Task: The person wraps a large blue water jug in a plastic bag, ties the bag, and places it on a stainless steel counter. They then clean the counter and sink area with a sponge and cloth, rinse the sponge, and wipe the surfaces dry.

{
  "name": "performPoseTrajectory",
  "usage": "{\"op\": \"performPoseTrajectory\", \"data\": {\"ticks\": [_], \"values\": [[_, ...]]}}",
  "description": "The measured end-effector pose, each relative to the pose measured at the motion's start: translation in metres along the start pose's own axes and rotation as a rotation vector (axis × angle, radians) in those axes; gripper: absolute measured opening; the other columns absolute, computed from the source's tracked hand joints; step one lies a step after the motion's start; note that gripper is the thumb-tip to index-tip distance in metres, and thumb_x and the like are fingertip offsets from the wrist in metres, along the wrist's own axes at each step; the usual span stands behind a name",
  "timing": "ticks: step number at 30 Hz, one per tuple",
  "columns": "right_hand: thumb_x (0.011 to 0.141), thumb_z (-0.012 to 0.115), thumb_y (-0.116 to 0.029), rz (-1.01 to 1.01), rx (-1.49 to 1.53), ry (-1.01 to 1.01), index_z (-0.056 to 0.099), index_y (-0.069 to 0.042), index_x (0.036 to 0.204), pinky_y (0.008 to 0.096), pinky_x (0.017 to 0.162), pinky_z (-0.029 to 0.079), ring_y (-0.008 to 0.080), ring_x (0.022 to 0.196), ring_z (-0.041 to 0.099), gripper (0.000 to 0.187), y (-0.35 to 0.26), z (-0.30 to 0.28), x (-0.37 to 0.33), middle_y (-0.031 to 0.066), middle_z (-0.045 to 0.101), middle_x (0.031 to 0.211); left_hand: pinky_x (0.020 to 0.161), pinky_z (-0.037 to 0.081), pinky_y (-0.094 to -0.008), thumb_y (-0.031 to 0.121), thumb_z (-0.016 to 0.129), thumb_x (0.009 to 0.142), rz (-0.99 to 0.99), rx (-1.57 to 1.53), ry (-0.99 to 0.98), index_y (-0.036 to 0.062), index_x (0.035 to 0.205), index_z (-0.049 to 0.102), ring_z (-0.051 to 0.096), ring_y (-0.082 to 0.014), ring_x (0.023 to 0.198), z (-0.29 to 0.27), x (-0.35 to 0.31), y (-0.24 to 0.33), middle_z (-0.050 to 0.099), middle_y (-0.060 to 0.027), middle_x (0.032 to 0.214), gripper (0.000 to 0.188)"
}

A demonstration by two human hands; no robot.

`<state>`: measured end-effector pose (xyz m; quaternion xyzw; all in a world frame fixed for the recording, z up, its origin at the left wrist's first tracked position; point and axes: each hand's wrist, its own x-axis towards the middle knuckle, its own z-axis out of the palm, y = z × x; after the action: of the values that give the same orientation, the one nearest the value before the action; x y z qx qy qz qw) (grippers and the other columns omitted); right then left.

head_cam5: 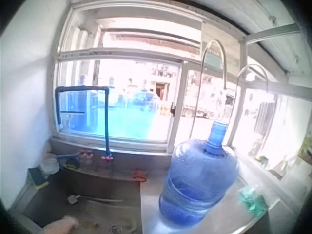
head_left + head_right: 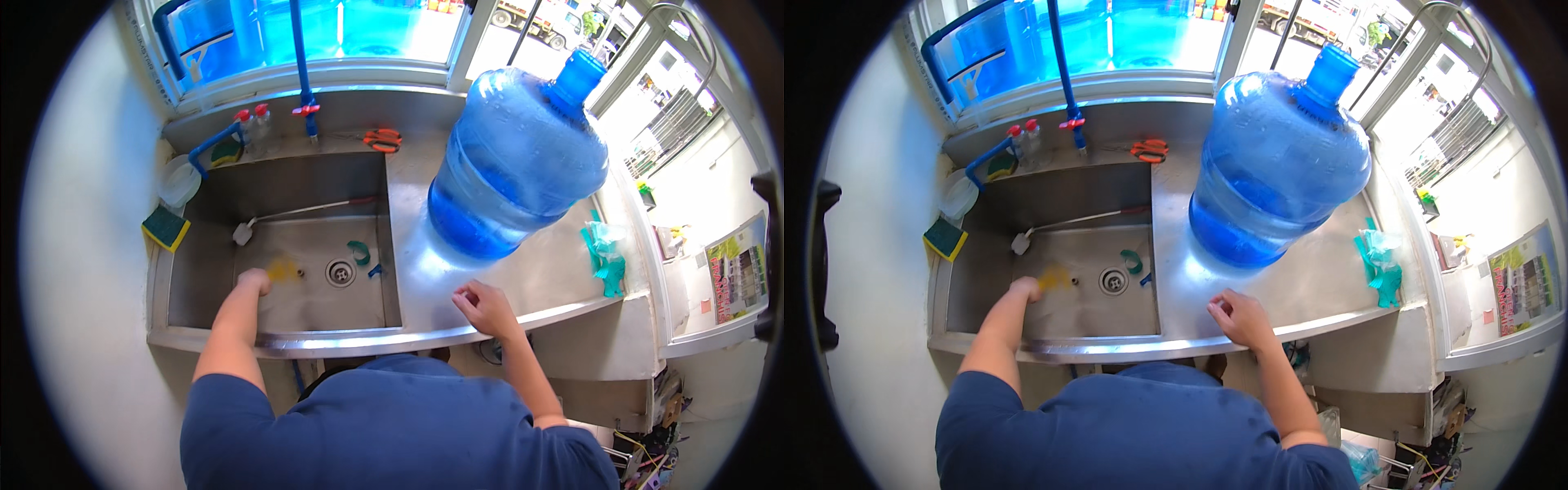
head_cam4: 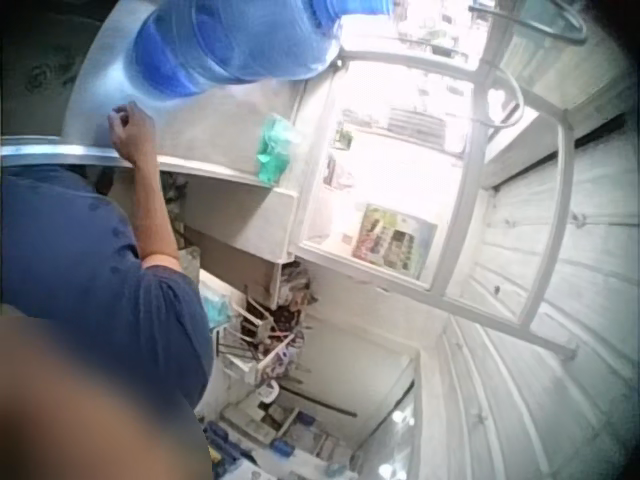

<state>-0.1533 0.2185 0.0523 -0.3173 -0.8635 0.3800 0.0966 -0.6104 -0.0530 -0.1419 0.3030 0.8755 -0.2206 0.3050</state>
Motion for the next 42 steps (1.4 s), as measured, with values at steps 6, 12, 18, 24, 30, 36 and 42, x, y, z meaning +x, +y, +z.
{"op": "performPoseTrajectory", "data": {"ticks": [6, 12, 18, 24, 30, 36, 42], "values": [[0.088, 0.066, -0.034, -0.186, -0.057, -0.205, 0.066, -0.002, 0.111, 0.0411, 0.075, 0.052, 0.0332, 0.081, 0.067, 0.038, -0.025, 0.052, 0.057, 0.0174, 0.07, 0.089, 0.065, 0.06, -0.0422, 0.048, 0.051, 0.096, 0.019, -1.518, -0.108, 0.0074, 0.105, 0.058, 0.057, -0.0174, 0.056, -0.025, -0.034, 0.05, 0.056, -0.004, 0.069, 0.042], [0.091, 0.065, -0.05, -0.006, 0.481, -0.278, 0.037, -0.002, 0.145, 0.0381, 0.079, 0.053, 0.0261, 0.087, 0.067, 0.077, -0.095, 0.147, 0.135, 0.0163, 0.068, 0.109, 0.077, 0.058, -0.0391, 0.049, 0.044, 0.102, 0.78, -1.962, -0.33, 0.005, 0.115, 0.052, 0.06, -0.0145, 0.065, -0.036, -0.146, 0.117, 0.057, -0.0041, 0.075, 0.047], [0.078, 0.083, -0.015, -0.08, 0.723, -0.175, 0.044, -0.004, 0.132, 0.0326, 0.073, 0.053, 0.0162, 0.086, 0.064, 0.067, -0.117, 0.161, 0.21, 0.0078, 0.065, 0.101, 0.098, 0.047, -0.0471, 0.05, 0.047, 0.099, 0.496, -0.85, 0.454, 0.0008, 0.142, 0.04, 0.062, -0.0301, 0.109, -0.017, -0.187, 0.076, 0.063, -0.0172, 0.114, 0.066], [0.082, 0.061, -0.019, -0.173, 0.092, 0.607, 0.054, -0.008, 0.127, 0.047, 0.091, 0.048, 0.0363, 0.102, 0.064, 0.047, -0.143, 0.079, 0.403, 0.0157, 0.066, 0.112, 0.109, 0.036, -0.0469, 0.048, 0.059, 0.089, 0.016, -0.5, 0.806, 0.009, 0.126, 0.061, 0.058, -0.0334, 0.114, 0.052, -0.21, 0.014, 0.064, -0.0162, 0.119, 0.054], [0.088, 0.063, -0.025, -0.582, -0.461, 0.644, 0.062, -0.02, 0.123, 0.0503, 0.097, 0.043, 0.0363, 0.113, 0.059, 0.036, -0.177, 0.06, 0.503, 0.01, 0.065, 0.123, 0.102, 0.042, -0.0453, 0.044, 0.064, 0.085, 0.037, -0.645, 0.863, 0.0094, 0.109, 0.069, 0.064, -0.0298, 0.098, 0.052, -0.211, 0.017, 0.07, -0.0099, 0.1, 0.042], [0.084, 0.067, -0.033, -0.335, -0.205, 0.373, 0.065, -0.014, 0.114, 0.0469, 0.097, 0.043, 0.0345, 0.105, 0.061, 0.035, -0.088, 0.112, 0.456, 0.0132, 0.067, 0.112, 0.097, 0.044, -0.0434, 0.042, 0.066, 0.084, 0.051, -0.686, 0.86, 0.0094, 0.1, 0.07, 0.065, -0.0294, 0.093, 0.049, -0.213, 0.015, 0.071, -0.0083, 0.095, 0.037], [0.081, 0.071, -0.036, -0.326, -0.62, 0.483, 0.065, -0.013, 0.114, 0.0539, 0.097, 0.044, 0.0427, 0.107, 0.06, 0.041, -0.016, 0.147, 0.392, 0.0186, 0.061, 0.117, 0.094, 0.045, -0.0426, 0.041, 0.066, 0.083, 0.057, -0.683, 0.863, 0.009, 0.097, 0.07, 0.065, -0.0288, 0.089, 0.047, -0.212, 0.014, 0.071, -0.0072, 0.09, 0.035]]}}
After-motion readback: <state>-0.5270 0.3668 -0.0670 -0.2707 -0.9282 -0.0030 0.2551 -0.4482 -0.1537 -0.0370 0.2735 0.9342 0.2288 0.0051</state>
